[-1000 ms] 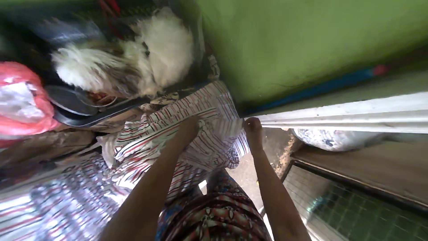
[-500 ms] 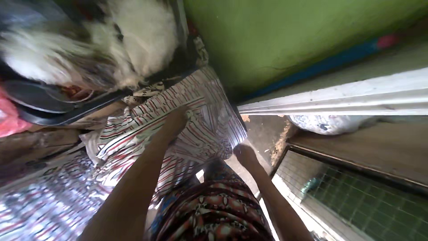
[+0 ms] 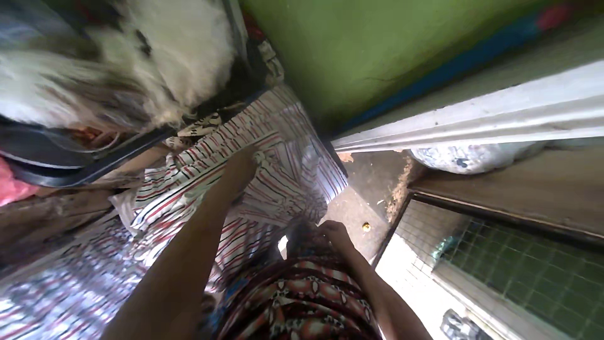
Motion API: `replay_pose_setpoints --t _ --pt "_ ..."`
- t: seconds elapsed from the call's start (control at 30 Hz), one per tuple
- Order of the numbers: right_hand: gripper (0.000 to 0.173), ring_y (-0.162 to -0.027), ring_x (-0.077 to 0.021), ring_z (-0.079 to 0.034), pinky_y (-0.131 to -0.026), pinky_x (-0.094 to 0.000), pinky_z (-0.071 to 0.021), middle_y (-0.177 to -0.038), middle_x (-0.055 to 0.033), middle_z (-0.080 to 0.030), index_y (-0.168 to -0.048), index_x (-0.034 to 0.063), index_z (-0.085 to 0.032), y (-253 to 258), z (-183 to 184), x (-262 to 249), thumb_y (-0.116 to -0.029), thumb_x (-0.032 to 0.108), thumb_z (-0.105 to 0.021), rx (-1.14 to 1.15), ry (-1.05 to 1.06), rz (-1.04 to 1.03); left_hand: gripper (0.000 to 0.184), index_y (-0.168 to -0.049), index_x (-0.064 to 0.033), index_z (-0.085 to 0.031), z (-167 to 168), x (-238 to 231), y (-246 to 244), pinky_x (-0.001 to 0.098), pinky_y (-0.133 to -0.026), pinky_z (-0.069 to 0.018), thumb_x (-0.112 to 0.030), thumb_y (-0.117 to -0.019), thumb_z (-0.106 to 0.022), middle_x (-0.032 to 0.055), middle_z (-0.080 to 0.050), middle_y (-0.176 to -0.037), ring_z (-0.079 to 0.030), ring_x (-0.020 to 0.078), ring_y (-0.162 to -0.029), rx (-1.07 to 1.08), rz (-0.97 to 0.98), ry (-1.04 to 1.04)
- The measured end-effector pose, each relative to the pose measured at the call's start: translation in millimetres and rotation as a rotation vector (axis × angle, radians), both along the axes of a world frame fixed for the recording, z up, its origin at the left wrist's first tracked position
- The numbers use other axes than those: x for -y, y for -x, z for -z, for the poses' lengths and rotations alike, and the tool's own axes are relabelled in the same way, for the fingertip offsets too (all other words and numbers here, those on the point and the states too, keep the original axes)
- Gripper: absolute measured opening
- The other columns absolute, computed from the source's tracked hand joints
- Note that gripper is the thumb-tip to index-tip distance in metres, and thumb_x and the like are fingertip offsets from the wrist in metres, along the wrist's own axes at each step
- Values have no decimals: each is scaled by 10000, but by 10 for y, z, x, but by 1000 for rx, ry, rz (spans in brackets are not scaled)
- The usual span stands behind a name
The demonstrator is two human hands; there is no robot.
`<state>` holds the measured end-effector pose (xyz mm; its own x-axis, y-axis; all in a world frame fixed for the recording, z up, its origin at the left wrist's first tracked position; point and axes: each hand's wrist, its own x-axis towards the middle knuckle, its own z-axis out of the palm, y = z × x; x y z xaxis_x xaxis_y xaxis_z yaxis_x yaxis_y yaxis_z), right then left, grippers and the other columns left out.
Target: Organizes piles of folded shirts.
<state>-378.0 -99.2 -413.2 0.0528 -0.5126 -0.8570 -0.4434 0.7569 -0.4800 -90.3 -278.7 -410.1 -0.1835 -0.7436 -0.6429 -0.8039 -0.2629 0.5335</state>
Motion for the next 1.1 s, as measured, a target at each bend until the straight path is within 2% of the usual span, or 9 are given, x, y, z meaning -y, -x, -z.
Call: replay_pose_setpoints --t 0.33,0.43,0.5,0.57,0.67,0.9,0.97,1.03,1.1 --pt "163 -598 -26 -518 -590 -207 -449 -818 -50 -677 -986 -72 -680 85 131 -108 -1001 32 -556 -30 46 233 435 -1490 56 -431 6 -66 -12 600 -1125 -375 -25 -1064 -469 318 -485 -1468 -496 475 -1348 -29 -29 12" --pt "209 -668 -76 -562 -639 -253 -488 -909 -110 -685 -1091 -104 -652 58 116 -66 -1036 53 -526 -55 78 255 436 -1475 -2 -474 -44 -191 13 635 -1049 -436 -68 -1048 -531 308 -560 -1375 -568 485 -1241 -38 -107 53" --pt "254 -774 -171 -630 -735 -339 -536 -1021 -180 -698 -1159 -103 -653 15 54 18 -1051 87 -523 -138 153 116 423 -1454 7 -498 -98 -205 22 594 -1089 -425 -73 -1040 -534 283 -561 -1395 -556 454 -1280 -27 -94 60" --pt "300 -1057 -353 -672 -950 -472 -535 -1244 -291 -645 -1265 -114 -624 1 -105 139 -1050 75 -532 -245 269 -39 425 -1458 36 -493 -89 -215 31 549 -1147 -379 -98 -1055 -495 273 -524 -1455 -503 432 -1358 -31 -30 76" --pt "287 -1039 -466 -665 -901 -547 -548 -1251 -358 -611 -1241 -119 -637 -32 -336 416 -1004 30 -570 -431 613 -149 460 -1499 37 -448 -56 -225 13 534 -1186 -335 -114 -1065 -461 274 -480 -1504 -444 418 -1420 -70 -7 87" --pt "268 -922 -374 -697 -839 -474 -581 -1090 -301 -681 -1165 -136 -660 -947 -746 1433 -1017 43 -526 -178 900 -455 485 -1495 -14 -483 -48 -341 37 595 -1136 -375 -105 -1024 -552 265 -531 -1452 -502 443 -1354 -123 -121 137" --pt "266 -1005 -374 -701 -914 -480 -569 -1142 -281 -688 -1183 -116 -672 -1435 -864 1616 -1025 47 -533 -81 906 -621 415 -1415 9 -560 -136 -381 26 586 -1105 -417 -106 -1016 -566 261 -591 -1377 -554 431 -1299 -187 -234 140" --pt "267 -1069 -391 -697 -963 -505 -553 -1159 -272 -698 -1183 -103 -684 -1899 -890 1696 -1019 46 -534 35 922 -809 384 -1362 101 -552 -652 -552 -72 524 -1106 -418 -56 -1012 -573 293 -594 -1342 -561 402 -1282 -359 -531 8" --pt "282 -1112 -393 -683 -994 -520 -532 -1191 -262 -691 -1197 -91 -681 -2296 -897 1703 -1028 68 -520 106 835 -1026 398 -1427 77 -483 -1189 -881 -200 435 -1126 -399 -87 -1065 -509 255 -564 -1392 -550 319 -1296 -483 -801 -177"
